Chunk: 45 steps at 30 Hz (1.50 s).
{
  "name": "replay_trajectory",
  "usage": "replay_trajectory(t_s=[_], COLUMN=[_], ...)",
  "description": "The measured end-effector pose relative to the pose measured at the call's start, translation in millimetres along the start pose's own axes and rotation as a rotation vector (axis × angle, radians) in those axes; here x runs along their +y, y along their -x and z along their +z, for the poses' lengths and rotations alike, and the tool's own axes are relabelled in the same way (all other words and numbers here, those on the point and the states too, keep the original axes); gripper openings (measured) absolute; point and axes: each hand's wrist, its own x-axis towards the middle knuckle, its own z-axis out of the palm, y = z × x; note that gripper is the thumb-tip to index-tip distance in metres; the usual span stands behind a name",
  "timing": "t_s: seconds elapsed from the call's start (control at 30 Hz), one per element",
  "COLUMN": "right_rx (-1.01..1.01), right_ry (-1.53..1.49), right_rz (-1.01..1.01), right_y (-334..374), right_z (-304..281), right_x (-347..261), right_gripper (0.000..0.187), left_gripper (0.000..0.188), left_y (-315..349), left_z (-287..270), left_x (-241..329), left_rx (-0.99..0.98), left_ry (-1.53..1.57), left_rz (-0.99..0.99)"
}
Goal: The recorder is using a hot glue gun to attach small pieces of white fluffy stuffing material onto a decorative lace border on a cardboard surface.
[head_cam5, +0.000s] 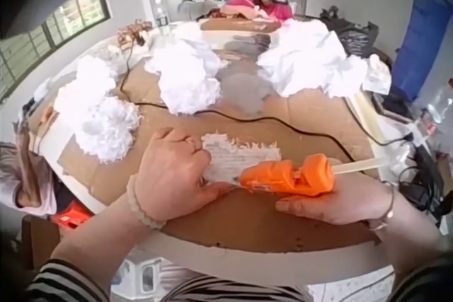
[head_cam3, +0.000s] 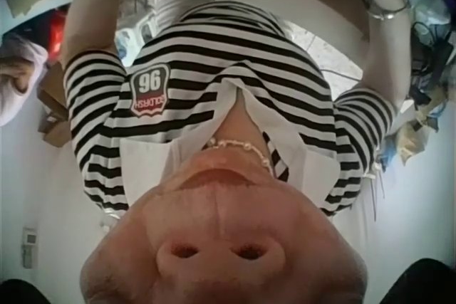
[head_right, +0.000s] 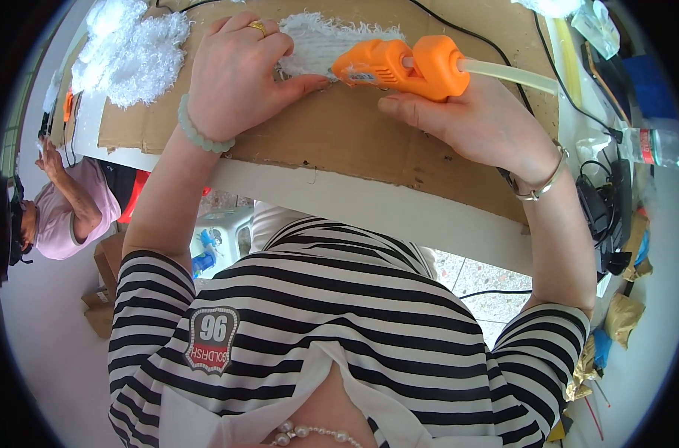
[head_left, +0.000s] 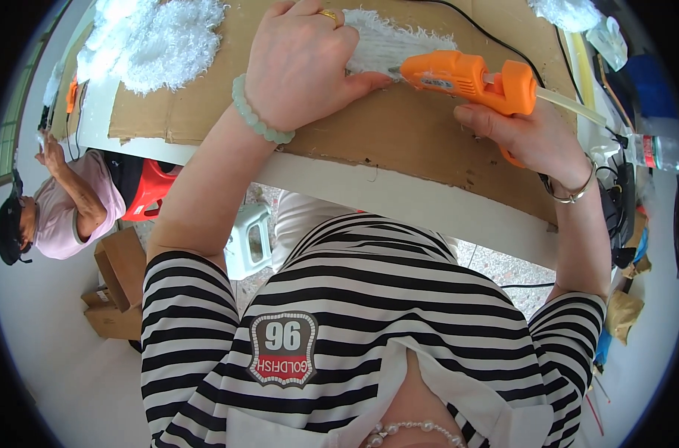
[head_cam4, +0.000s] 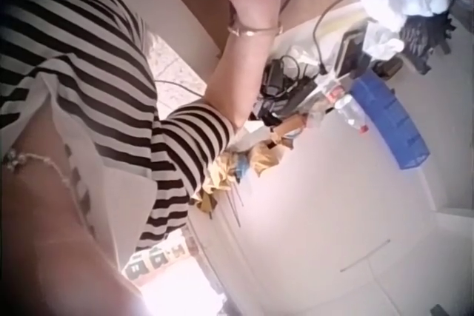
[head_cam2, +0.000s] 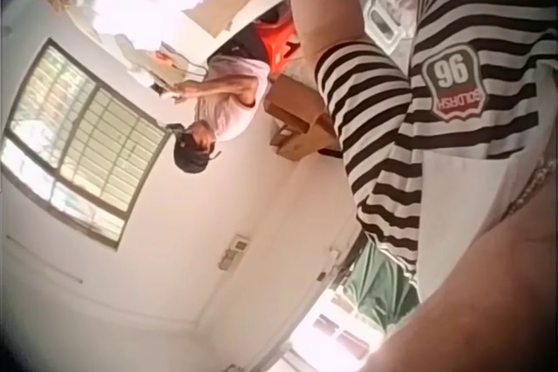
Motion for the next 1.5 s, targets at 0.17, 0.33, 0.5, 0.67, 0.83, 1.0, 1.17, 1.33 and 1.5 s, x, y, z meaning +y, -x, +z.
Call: replay_trajectory(t_s=[0.17,0.33,0.5,0.67,0.83,1.0,1.17,1.33,1.5], right_rx=[-0.021,-0.003,0.057,0.020,-0.003,0.021,0.076,0.108,0.126], right_ry=[0.032,0.041,-0.046,-0.073,-0.113,-0.082,-0.107,-0.063,-0.081], right_rz=[-0.014,-0.036,-0.136,-0.048,-0.064,-0.072,-0.108,-0.119,-0.125], right_y=[2,3,-2,-2,-1,0,0,-1,-2], right_z=[1,4,2,1,0,0,4,4,4], right_x=[-11,-7,6,4,4,-1,1,2,4], right_gripper=[0.027,0.028,0.027,0.028,0.030,0.030,0.025,0.020,0.021], left_gripper=[0.033,0.035,0.035,0.034,0.034,0.035,0.035,0.035,0.035], left_y=[-5,-3,-3,-1,1,2,3,3,3], left_z=[-15,-14,-14,-10,-10,-11,-10,-9,-9], left_x=[0,-1,0,-1,-1,-3,-3,-2,-2], left_rx=[-0.144,-0.118,-0.095,-0.069,-0.064,-0.056,-0.054,-0.074,-0.083], left_ry=[0.067,0.074,0.074,0.101,0.114,0.102,0.117,0.097,0.089], left_rz=[-0.092,-0.106,-0.105,-0.099,-0.109,-0.108,-0.105,-0.118,-0.115])
